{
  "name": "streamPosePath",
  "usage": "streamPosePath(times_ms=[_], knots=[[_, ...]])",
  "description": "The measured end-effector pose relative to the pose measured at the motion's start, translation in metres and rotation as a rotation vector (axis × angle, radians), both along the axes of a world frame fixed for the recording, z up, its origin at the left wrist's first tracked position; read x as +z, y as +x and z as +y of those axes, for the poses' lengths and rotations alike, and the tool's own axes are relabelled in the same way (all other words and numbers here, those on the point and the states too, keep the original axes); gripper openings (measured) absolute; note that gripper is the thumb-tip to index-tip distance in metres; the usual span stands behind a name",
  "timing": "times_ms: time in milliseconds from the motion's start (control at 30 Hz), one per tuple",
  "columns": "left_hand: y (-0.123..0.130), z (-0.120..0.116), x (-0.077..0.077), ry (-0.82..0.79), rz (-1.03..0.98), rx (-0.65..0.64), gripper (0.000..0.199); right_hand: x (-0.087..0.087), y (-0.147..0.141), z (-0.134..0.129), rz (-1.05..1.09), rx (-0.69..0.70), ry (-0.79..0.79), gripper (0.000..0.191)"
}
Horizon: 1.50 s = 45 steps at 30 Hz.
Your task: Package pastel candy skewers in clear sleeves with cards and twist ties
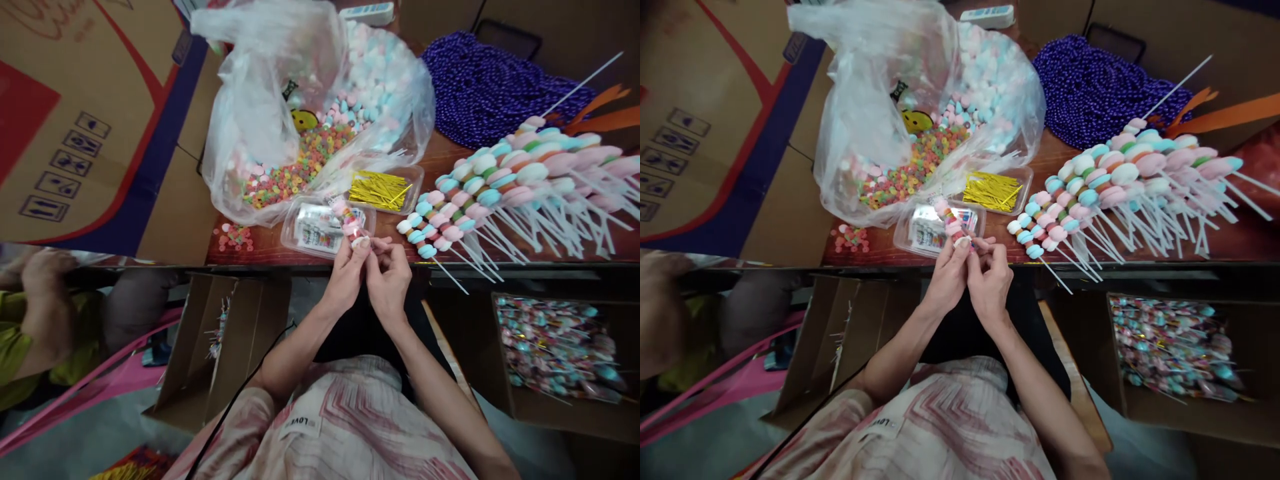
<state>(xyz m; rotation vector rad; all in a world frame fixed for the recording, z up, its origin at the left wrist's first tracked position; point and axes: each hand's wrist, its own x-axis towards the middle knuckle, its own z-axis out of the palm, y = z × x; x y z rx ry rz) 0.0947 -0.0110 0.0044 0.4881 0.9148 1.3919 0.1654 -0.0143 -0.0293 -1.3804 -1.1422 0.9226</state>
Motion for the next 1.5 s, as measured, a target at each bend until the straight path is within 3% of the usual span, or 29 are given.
streamPosePath(times_ms=[233, 333, 733, 900, 1033, 1100, 1200, 1367, 1500], knots=[[0.011, 0.013, 0.01, -0.018, 0.047, -0.008, 0.017, 0.015, 0.036, -0.008, -0.01, 0.179, 0.01, 0.023], [0.015, 0.014, 0.015, -0.073, 0.033, -0.031, 0.02, 0.017, 0.043, -0.013, 0.062, 0.158, 0.044, 0.018], [0.031, -0.008, 0.001, -0.102, -0.002, 0.056, 0.033, -0.001, 0.03, -0.026, 0.099, 0.168, 0.088, 0.03], [0.02, -0.016, 0.001, -0.082, 0.077, 0.013, 0.035, 0.005, 0.028, -0.023, 0.317, 0.251, -0.047, 0.037], [0.006, -0.023, -0.005, -0.034, 0.27, 0.059, 0.033, 0.011, 0.025, -0.021, 0.629, 0.27, -0.179, 0.03], [0.0, -0.024, -0.01, 0.006, 0.388, 0.133, 0.031, 0.013, 0.022, -0.023, 0.678, 0.272, -0.197, 0.027], [-0.009, -0.024, -0.016, 0.086, 0.528, 0.216, 0.026, 0.011, 0.015, -0.029, 0.606, 0.269, -0.16, 0.025], [-0.031, -0.023, -0.024, 0.228, 0.76, 0.2, 0.021, 0.01, 0.003, -0.035, 0.42, 0.231, -0.075, 0.026], [-0.055, -0.025, -0.027, 0.404, 0.999, 0.262, 0.016, 0.016, -0.007, -0.036, 0.437, 0.244, -0.104, 0.025]])
